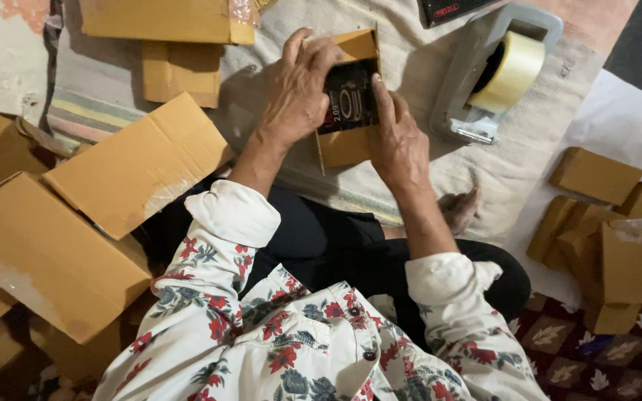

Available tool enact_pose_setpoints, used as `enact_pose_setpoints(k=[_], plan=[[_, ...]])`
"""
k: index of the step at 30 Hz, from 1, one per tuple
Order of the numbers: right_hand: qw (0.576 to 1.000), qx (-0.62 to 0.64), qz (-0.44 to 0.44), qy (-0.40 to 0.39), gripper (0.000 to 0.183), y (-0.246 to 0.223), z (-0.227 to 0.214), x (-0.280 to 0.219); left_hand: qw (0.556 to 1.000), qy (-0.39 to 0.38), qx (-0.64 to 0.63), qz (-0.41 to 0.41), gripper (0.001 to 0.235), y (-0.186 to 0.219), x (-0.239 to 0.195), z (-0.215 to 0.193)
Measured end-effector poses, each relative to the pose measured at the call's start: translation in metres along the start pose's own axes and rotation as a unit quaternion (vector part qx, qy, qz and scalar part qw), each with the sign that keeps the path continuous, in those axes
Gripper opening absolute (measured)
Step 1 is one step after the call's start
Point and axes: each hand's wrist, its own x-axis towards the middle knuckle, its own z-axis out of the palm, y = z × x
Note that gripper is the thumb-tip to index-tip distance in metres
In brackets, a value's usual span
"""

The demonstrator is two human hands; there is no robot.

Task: The person unpacks a smartwatch from its retail box, places it into a small cardboard shipping box, and seals the box with packing tape. The person repeats this process for a second smartwatch, handling the watch, strap, and charger before taping the box shut.

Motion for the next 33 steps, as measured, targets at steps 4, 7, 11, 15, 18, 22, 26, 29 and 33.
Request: enact_pose_setpoints(k=[4,7,11,15,18,22,26,29,33], plan=[[0.996,0.065,0.034,0.046,0.092,-0.002,0.026,0.000,0.996,-0.079,0.048,-0.016,0.070,0.000,0.003,0.009],[0.997,0.053,-0.035,0.044,0.090,-0.001,0.038,-0.003,0.999,-0.006,0.039,-0.017,0.084,0.017,0.004,0.015],[0.995,0.003,-0.091,-0.026,0.083,0.004,0.041,-0.009,0.989,-0.091,0.094,-0.074,0.110,0.038,0.003,0.017],[0.982,0.100,-0.118,-0.106,0.090,0.016,0.021,-0.003,0.968,-0.174,0.143,-0.106,0.110,0.047,0.008,0.016],[0.977,0.166,-0.134,-0.025,0.062,0.015,0.003,-0.007,0.967,-0.189,0.128,-0.116,0.103,0.047,0.010,0.018],[0.992,0.102,0.069,-0.015,0.023,0.020,-0.029,-0.028,0.972,-0.144,0.141,-0.121,0.109,0.059,0.011,0.015],[0.927,0.215,0.158,0.263,0.023,0.065,-0.064,-0.053,0.955,-0.175,0.124,-0.204,0.133,0.105,-0.005,0.010],[0.910,0.188,0.218,0.299,0.025,0.115,-0.064,-0.052,0.941,-0.233,0.129,-0.208,0.144,0.132,-0.033,0.012],[0.822,0.414,0.349,0.179,0.030,0.162,-0.028,-0.025,0.970,-0.136,0.141,-0.146,0.136,0.124,-0.046,0.027]])
